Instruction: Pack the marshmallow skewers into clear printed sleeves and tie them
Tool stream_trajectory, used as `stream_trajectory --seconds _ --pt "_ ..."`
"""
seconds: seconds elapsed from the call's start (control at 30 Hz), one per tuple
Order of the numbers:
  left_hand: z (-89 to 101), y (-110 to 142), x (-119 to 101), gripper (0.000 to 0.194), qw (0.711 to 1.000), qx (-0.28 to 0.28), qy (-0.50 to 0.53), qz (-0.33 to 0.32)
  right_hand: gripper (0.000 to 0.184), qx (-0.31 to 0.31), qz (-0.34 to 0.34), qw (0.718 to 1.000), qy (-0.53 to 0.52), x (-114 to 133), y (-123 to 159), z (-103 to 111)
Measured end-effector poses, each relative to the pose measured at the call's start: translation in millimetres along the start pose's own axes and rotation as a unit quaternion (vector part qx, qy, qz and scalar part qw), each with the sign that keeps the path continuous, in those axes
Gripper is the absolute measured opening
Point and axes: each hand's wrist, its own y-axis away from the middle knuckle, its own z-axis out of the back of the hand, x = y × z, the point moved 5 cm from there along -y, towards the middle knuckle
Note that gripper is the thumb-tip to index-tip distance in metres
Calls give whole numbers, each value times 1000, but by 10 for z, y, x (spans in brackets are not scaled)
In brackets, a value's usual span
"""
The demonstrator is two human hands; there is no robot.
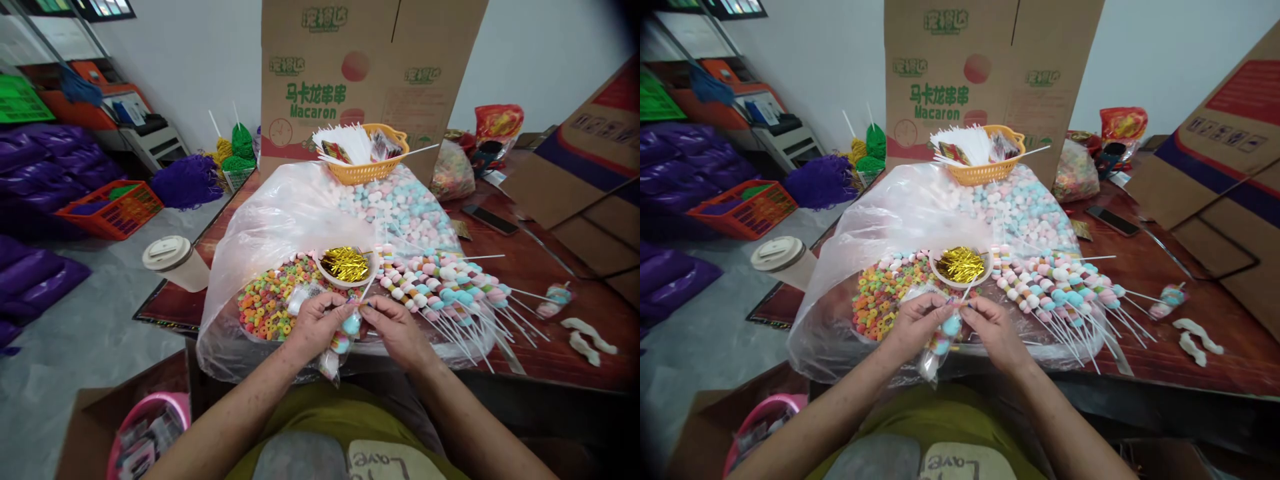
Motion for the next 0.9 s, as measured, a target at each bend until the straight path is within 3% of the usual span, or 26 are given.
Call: stream_trajectory --seconds 0.07,0.17,0.23,0.3,0.4,0.47,0.53,0.6,0.7,0.77,0.9 --pt "7 -26 -1 31 1000 12 19 9 26 -19 -13 999 -39 -29 -3 11" --pt "5 -51 46 30 996 53 39 55 24 -54 7 998 -7 11 4 26" --pt "26 -53 55 26 998 55 -6 42 22 -49 3 999 10 44 4 11" --pt "65 -41 9 19 992 18 -120 -33 21 -13 -27 1000 -6 45 -3 -34" --pt "43 40 -108 15 933 -27 -299 -199 23 11 -67 997 -43 9 -6 -93" --pt "14 76 -97 15 918 -14 -326 -225 23 -18 -57 996 -63 -19 2 -108" --pt "12 63 -15 20 944 32 -287 -160 22 -40 -39 996 -76 -62 21 -135" --pt "-16 46 82 27 960 124 -243 -65 22 -42 -32 997 -51 -116 36 -167" --pt "-54 39 121 31 936 247 -252 7 20 -67 23 989 133 -106 20 -128" --pt "-31 7 92 26 924 258 -281 17 19 -104 90 955 262 -7 -8 -53" --pt "21 -18 123 22 930 240 -254 118 16 -166 185 897 366 275 -33 136"
